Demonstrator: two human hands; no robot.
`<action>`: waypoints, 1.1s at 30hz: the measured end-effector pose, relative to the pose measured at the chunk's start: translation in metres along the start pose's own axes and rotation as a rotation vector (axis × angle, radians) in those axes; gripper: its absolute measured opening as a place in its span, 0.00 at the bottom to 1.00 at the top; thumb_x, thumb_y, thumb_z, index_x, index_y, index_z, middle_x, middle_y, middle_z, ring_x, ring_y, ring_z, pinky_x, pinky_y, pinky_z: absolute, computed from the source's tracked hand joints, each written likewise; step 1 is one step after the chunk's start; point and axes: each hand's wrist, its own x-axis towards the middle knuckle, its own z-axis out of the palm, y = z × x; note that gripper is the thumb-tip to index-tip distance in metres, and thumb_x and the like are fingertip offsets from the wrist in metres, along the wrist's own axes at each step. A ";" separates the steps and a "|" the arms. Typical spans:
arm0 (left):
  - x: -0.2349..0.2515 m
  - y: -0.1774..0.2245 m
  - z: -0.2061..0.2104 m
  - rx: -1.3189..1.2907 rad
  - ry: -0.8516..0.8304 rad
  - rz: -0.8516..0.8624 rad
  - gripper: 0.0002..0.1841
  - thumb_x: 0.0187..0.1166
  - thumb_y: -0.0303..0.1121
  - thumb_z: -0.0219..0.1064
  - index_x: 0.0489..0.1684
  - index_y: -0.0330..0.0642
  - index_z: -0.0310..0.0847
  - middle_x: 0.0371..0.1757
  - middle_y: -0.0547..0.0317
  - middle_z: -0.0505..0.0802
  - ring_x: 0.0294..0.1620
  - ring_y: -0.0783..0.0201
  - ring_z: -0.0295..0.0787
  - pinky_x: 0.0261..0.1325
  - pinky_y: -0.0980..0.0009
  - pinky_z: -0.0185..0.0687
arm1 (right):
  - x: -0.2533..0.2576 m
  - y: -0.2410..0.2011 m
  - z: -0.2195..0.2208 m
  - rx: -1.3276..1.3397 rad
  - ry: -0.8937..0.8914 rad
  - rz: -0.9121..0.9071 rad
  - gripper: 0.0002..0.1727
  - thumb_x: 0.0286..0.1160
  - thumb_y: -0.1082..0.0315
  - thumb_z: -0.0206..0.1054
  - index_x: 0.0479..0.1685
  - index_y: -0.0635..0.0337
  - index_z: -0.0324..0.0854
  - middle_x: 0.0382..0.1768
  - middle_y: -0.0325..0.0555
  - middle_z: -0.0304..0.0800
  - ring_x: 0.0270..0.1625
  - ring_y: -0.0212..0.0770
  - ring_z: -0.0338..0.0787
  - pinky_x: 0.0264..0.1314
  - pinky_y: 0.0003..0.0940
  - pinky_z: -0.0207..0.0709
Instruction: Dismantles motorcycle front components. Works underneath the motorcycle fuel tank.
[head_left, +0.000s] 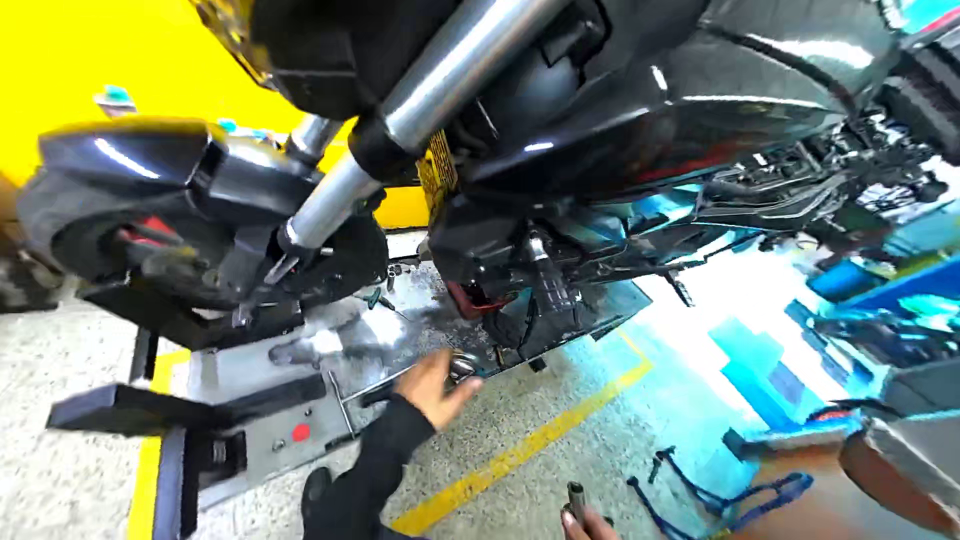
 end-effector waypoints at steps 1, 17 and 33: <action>-0.010 0.034 0.026 -0.135 -0.059 0.099 0.30 0.86 0.58 0.58 0.68 0.39 0.82 0.54 0.46 0.94 0.57 0.53 0.93 0.66 0.46 0.86 | 0.001 -0.002 -0.020 -0.023 -0.009 -0.098 0.16 0.82 0.62 0.59 0.50 0.68 0.82 0.25 0.37 0.83 0.25 0.30 0.81 0.32 0.33 0.80; -0.039 0.274 0.164 -0.717 -0.579 0.742 0.33 0.86 0.62 0.56 0.32 0.36 0.86 0.21 0.65 0.86 0.24 0.84 0.79 0.31 0.84 0.75 | -0.049 -0.061 -0.172 0.031 0.449 -0.931 0.16 0.80 0.54 0.72 0.62 0.45 0.87 0.43 0.38 0.91 0.46 0.28 0.90 0.51 0.25 0.86; 0.136 0.282 0.208 -0.551 -0.739 0.534 0.35 0.85 0.65 0.54 0.30 0.38 0.84 0.19 0.63 0.84 0.24 0.81 0.79 0.30 0.82 0.74 | 0.131 -0.070 -0.291 -0.169 0.154 -1.076 0.20 0.87 0.47 0.61 0.57 0.52 0.88 0.26 0.40 0.83 0.25 0.37 0.84 0.25 0.33 0.78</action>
